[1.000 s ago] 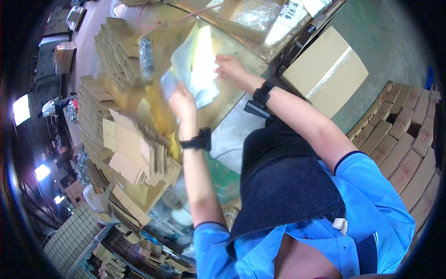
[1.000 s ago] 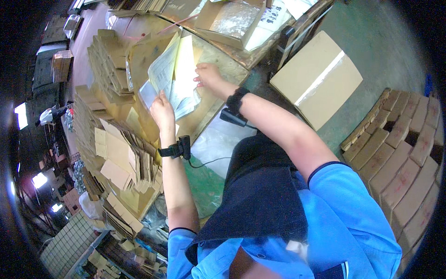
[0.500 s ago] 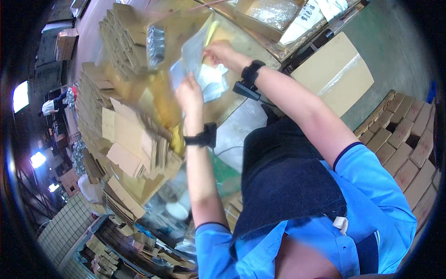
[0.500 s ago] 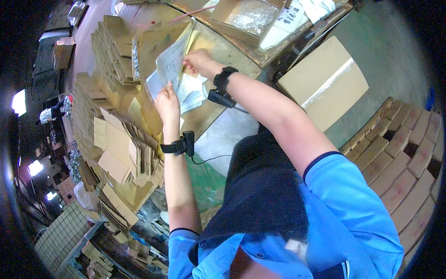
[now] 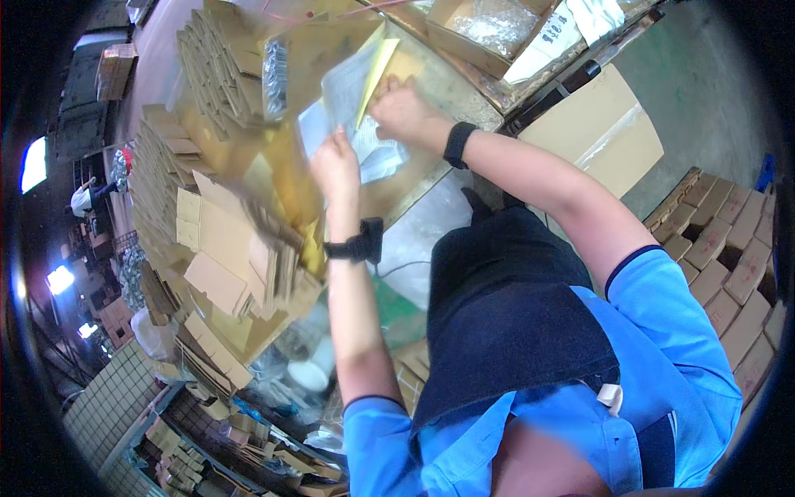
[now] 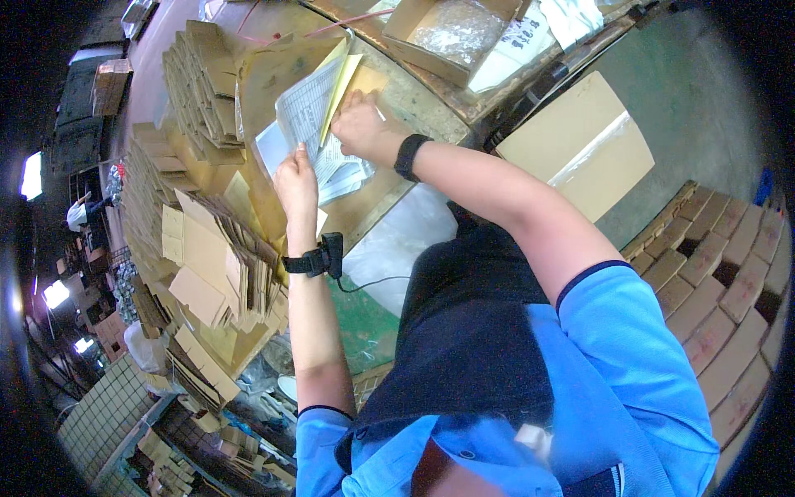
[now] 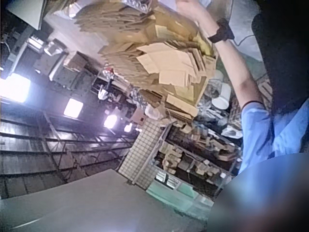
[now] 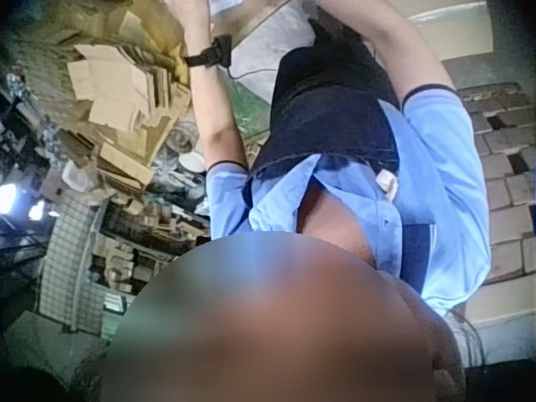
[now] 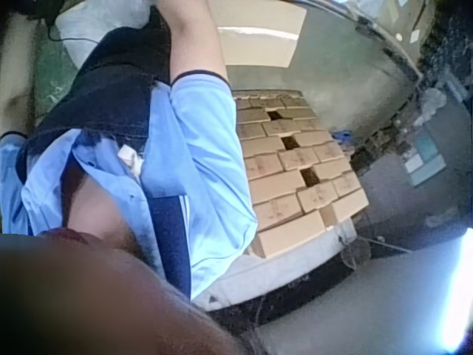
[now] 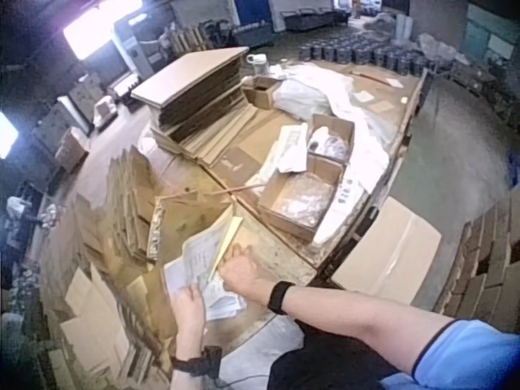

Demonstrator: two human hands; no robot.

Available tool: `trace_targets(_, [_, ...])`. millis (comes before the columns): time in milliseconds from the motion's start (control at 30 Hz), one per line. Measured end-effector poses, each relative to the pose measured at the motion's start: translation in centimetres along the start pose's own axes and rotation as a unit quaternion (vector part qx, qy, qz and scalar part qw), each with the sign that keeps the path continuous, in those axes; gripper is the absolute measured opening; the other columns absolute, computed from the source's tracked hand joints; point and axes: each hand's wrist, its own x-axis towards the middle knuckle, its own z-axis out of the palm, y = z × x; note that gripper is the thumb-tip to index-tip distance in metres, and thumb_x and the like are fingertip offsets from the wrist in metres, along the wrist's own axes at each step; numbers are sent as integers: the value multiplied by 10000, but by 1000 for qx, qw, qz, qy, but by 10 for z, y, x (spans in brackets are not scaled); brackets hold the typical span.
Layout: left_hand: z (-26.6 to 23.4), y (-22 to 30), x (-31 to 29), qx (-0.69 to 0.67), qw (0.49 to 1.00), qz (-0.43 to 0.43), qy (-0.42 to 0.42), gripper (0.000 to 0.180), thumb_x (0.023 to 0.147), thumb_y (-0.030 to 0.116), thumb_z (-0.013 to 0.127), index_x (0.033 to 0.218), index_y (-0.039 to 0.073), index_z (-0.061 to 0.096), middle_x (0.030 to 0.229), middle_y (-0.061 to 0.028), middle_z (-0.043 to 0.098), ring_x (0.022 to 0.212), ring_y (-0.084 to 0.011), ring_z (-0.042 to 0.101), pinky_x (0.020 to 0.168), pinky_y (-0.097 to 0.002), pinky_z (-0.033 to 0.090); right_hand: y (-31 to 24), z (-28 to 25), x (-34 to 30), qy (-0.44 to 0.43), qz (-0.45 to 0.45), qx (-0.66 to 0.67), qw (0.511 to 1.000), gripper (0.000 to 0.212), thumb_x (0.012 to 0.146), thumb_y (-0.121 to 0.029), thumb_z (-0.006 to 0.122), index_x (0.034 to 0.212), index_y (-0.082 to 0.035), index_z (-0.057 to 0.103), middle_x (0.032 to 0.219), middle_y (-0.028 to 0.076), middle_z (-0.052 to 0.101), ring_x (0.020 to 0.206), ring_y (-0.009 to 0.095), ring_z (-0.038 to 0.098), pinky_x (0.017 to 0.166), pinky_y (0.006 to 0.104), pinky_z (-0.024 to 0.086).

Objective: Preparing boxes for shipment by applying labels and sealing with tape.

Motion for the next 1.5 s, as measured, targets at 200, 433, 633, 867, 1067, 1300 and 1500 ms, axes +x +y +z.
trace_targets(200, [-2, 3, 1, -2, 1000, 0, -4, 432, 927, 321, 432, 815, -28, 661, 734, -265, 614, 707, -429, 603, 666, -493, 467, 23, 18, 11, 11, 11, 31, 999, 331, 672, -207, 669, 952, -32, 646, 1000, 204, 635, 941, 318, 621, 753, 516, 487])
trace_targets(433, [0, -4, -3, -6, 1000, -16, -4, 444, 926, 338, 432, 817, -28, 660, 746, -263, 615, 724, -431, 604, 672, -496, 466, 15, -15, 24, -24, 153, 244, 957, 272, 717, -285, 674, 806, -27, 664, 757, 163, 660, 734, 286, 664, 651, 403, 525])
trace_targets(633, [-2, 2, -3, 8, 1000, -11, 2, 437, 931, 318, 427, 800, -32, 655, 744, -259, 617, 717, -430, 602, 672, -493, 467, 17, 14, 38, -35, 355, 575, 737, 326, 807, -293, 610, 819, 31, 645, 719, 152, 667, 621, 262, 665, 586, 362, 536])
trace_targets(867, [0, 2, -1, 1, 1000, -5, 6, 439, 934, 315, 428, 803, -38, 654, 747, -259, 617, 718, -426, 604, 676, -488, 467, 41, 30, 8, 27, 357, 597, 718, 305, 876, -234, 553, 947, 58, 608, 802, 141, 673, 590, 215, 658, 530, 311, 527])
trace_targets(1067, [4, 6, -8, 8, 1000, 16, 19, 448, 939, 320, 421, 802, -32, 661, 729, -257, 616, 686, -423, 603, 639, -481, 473, 54, -14, -75, 68, 278, 642, 711, 216, 880, -153, 588, 980, 38, 605, 856, 109, 678, 741, 137, 652, 649, 271, 521])
trace_targets(1300, [13, 14, -32, -3, 996, 20, -90, 368, 909, 324, 505, 1015, -8, 623, 821, -271, 622, 783, -433, 610, 713, -490, 477, 69, -58, -147, 70, 280, 704, 649, 221, 847, -49, 601, 1063, -15, 629, 1041, 89, 664, 906, 156, 619, 806, 289, 486])
trace_targets(1500, [39, 28, -99, -55, 971, 89, -216, 408, 854, 216, 584, 1210, 23, 530, 1112, -271, 569, 1031, -406, 551, 885, -437, 443, 80, -89, -193, 243, 121, 380, 884, 160, 702, -97, 680, 829, -173, 738, 1181, 17, 615, 1138, 264, 472, 983, 367, 356])
